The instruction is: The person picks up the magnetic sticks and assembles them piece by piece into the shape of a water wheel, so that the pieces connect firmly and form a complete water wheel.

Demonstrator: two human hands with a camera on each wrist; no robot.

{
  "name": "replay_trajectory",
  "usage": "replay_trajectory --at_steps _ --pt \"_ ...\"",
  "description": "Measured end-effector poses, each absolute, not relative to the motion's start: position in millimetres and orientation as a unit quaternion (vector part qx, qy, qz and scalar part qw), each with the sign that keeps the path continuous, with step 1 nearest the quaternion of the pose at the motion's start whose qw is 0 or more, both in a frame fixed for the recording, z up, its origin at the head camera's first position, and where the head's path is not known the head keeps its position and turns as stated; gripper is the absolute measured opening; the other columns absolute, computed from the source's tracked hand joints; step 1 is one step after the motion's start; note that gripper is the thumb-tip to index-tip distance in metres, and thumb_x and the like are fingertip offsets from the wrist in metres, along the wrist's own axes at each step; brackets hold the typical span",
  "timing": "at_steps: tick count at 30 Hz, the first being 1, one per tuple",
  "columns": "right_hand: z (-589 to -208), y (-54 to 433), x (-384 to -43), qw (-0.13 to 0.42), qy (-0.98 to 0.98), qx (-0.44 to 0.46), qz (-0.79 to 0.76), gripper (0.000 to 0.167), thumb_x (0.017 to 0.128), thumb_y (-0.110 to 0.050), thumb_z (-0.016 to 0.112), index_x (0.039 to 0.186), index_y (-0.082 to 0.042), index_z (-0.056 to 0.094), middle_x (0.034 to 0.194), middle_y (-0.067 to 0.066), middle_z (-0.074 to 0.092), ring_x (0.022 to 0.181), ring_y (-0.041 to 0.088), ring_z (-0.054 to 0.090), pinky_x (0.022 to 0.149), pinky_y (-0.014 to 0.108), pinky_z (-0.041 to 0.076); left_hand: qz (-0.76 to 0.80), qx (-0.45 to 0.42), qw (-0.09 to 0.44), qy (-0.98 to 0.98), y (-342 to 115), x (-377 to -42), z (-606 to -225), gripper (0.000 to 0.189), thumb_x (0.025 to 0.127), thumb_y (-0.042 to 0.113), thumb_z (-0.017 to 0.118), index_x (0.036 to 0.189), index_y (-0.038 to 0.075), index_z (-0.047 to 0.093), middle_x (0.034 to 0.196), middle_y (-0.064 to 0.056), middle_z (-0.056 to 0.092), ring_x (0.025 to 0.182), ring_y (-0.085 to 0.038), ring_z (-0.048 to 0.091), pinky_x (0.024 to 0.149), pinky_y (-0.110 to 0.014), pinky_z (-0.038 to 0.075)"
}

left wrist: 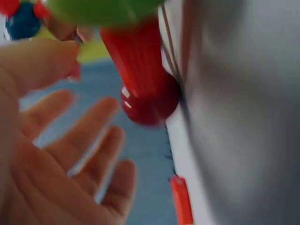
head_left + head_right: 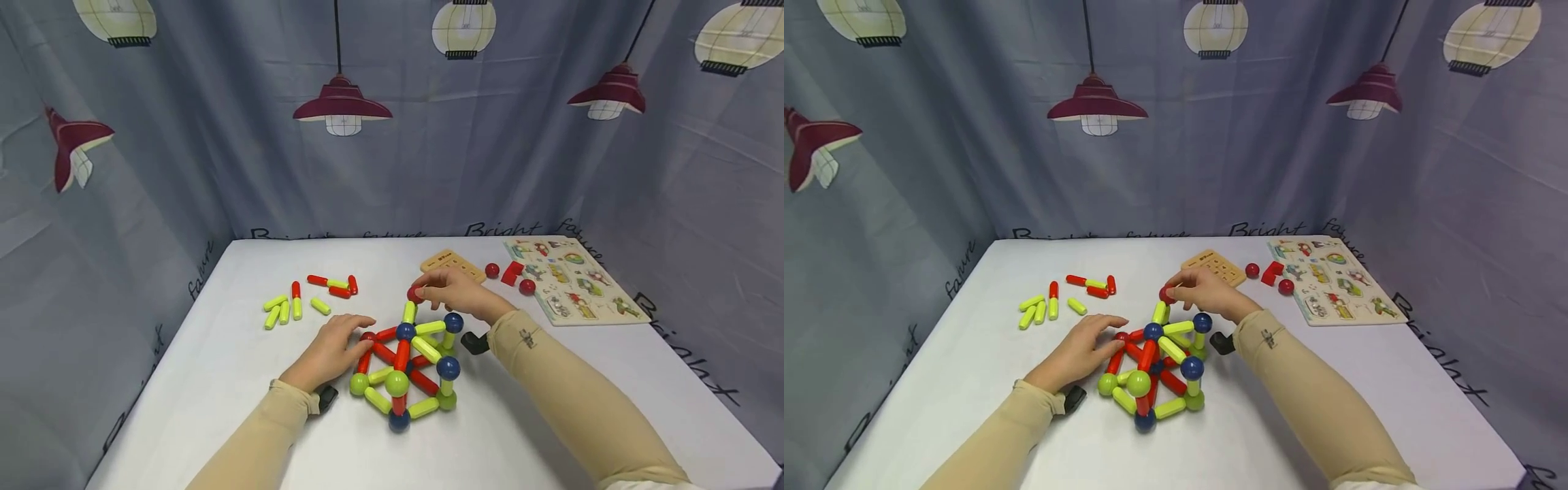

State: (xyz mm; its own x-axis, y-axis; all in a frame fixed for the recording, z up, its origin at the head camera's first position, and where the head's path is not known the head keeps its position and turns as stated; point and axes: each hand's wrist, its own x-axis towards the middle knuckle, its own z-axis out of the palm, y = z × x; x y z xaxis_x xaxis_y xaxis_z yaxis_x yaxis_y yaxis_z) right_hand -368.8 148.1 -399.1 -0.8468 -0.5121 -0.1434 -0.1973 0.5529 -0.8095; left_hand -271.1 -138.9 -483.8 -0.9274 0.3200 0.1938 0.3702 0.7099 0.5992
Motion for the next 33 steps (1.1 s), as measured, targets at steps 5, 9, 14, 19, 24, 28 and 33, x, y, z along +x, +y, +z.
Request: replay_trajectory --at_steps 5,9,14,19,24,28,33 --pt "-404 144 -367 0.193 0.857 -0.233 -0.418 0.028 0.1 -0.035 0.068 0.125 -0.023 0.071 0.111 0.0 0.075 0.097 0.038 0.066 0.076 0.04 0.053 -0.394 -0.284 0.011 -0.874 -127 -254 -479 0.073 0.102 0.02 0.065 0.163 0.037 0.027 0.152 0.0 0.053 0.137 -0.022 0.048 0.11 -0.048 0.047" --pt "-403 140 -367 0.197 0.856 -0.252 -0.407 0.026 0.1 -0.035 0.067 0.123 -0.024 0.071 0.11 -0.001 0.075 0.097 0.036 0.067 0.075 0.038 0.053 -0.443 -0.308 -0.039 -0.841 -116 -244 -477 0.082 0.101 0.011 0.059 0.166 0.035 0.015 0.154 -0.001 0.05 0.126 -0.023 0.057 0.098 -0.039 0.054" --pt "-404 136 -368 0.209 0.851 -0.259 -0.407 0.026 0.099 -0.037 0.069 0.121 -0.022 0.07 0.109 0.0 0.075 0.095 0.03 0.068 0.08 0.045 0.054 -0.525 -0.282 -0.094 -0.797 -109 -247 -483 0.085 0.097 0.003 0.054 0.164 0.039 0.017 0.158 0.002 0.045 0.133 -0.021 0.055 0.104 -0.04 0.05" --pt "-406 134 -368 0.211 0.843 -0.265 -0.418 0.024 0.1 -0.032 0.068 0.118 -0.017 0.068 0.109 0.002 0.076 0.097 0.036 0.068 0.093 0.062 0.051 -0.554 -0.274 -0.108 -0.779 -107 -252 -488 0.089 0.09 -0.005 0.05 0.161 0.042 0.025 0.162 0.007 0.039 0.145 -0.024 0.046 0.113 -0.049 0.044" --pt "-406 132 -366 0.211 0.849 -0.261 -0.408 0.023 0.101 -0.031 0.067 0.12 -0.018 0.069 0.109 0.001 0.075 0.099 0.041 0.068 0.09 0.057 0.053 -0.544 -0.268 -0.074 -0.791 -108 -250 -489 0.086 0.092 -0.006 0.051 0.158 0.045 0.031 0.16 0.006 0.043 0.139 -0.027 0.05 0.106 -0.049 0.048" --pt "-406 130 -364 0.201 0.861 -0.257 -0.39 0.022 0.102 -0.033 0.065 0.12 -0.02 0.069 0.107 0.001 0.074 0.097 0.04 0.068 0.077 0.043 0.054 -0.545 -0.276 -0.065 -0.789 -107 -250 -489 0.085 0.093 -0.007 0.052 0.159 0.042 0.032 0.16 0.009 0.042 0.139 -0.024 0.05 0.104 -0.049 0.048" --pt "-406 129 -362 0.205 0.862 -0.258 -0.386 0.025 0.102 -0.035 0.065 0.122 -0.021 0.07 0.114 0.002 0.072 0.092 0.031 0.07 0.079 0.046 0.055 -0.537 -0.28 -0.085 -0.791 -107 -247 -490 0.086 0.092 -0.004 0.052 0.16 0.043 0.028 0.163 0.014 0.035 0.137 -0.023 0.051 0.099 -0.043 0.053"
